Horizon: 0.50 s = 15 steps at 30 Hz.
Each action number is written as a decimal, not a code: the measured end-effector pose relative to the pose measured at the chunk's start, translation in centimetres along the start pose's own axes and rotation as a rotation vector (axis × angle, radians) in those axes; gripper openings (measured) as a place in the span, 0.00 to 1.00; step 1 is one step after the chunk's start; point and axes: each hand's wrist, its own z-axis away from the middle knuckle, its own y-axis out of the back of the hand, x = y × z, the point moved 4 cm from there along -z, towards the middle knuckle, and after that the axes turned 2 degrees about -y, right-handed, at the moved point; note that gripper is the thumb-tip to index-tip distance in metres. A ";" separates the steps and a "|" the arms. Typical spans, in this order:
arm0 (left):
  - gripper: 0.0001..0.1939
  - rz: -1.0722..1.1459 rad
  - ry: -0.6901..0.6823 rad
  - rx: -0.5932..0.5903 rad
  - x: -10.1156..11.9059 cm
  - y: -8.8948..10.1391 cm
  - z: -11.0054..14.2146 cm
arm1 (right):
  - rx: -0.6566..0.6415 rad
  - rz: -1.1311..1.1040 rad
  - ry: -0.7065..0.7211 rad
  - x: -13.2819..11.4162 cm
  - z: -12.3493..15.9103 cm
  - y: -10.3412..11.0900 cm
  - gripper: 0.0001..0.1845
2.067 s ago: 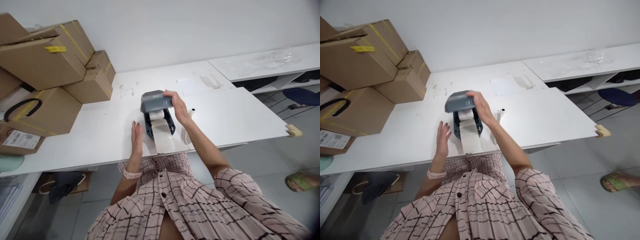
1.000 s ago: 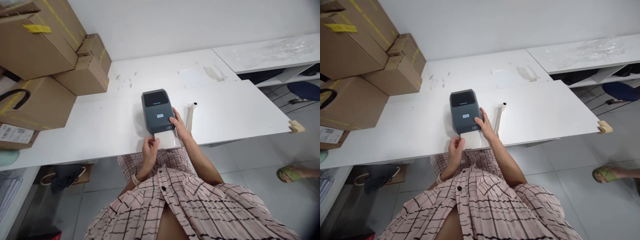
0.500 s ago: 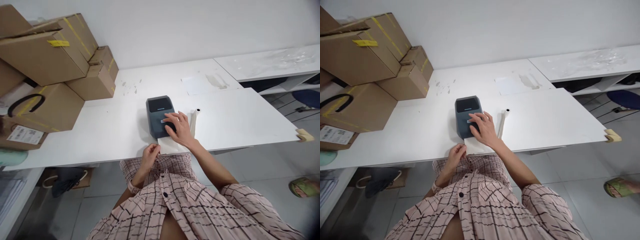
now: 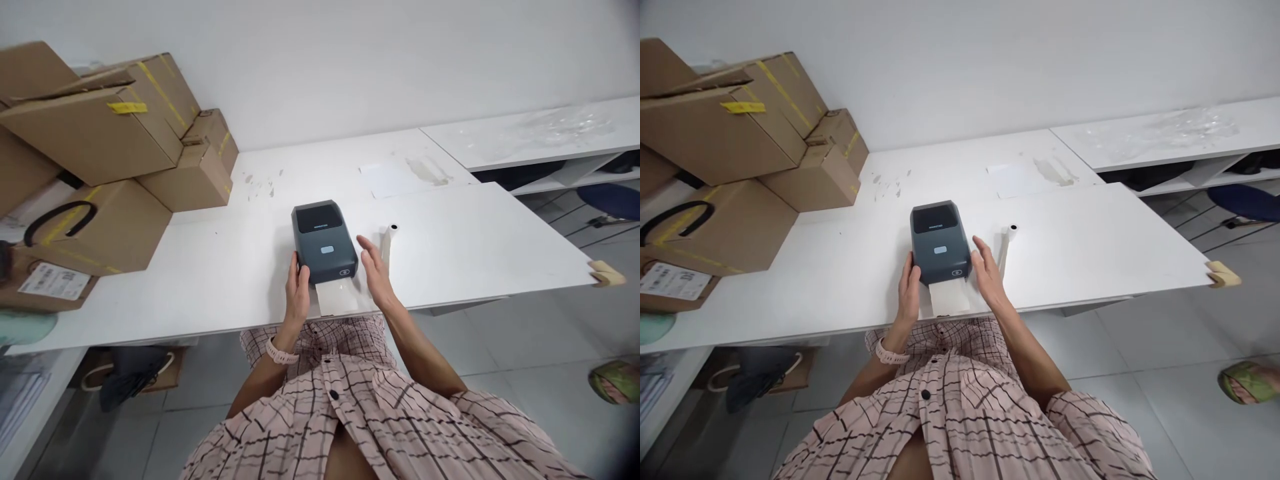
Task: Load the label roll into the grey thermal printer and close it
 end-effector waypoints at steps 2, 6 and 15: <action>0.41 0.003 -0.018 0.007 -0.3 -0.3 0.1 | -0.045 -0.043 -0.059 0.7 0.2 -0.5 0.36; 0.41 0.013 -0.085 0.050 -0.8 -0.6 0.1 | -0.031 -0.102 -0.049 0.7 0.5 -1.1 0.36; 0.36 -0.110 -0.159 0.081 2.2 0.3 -1.3 | -0.028 -0.132 0.107 -0.4 -1.9 -0.2 0.33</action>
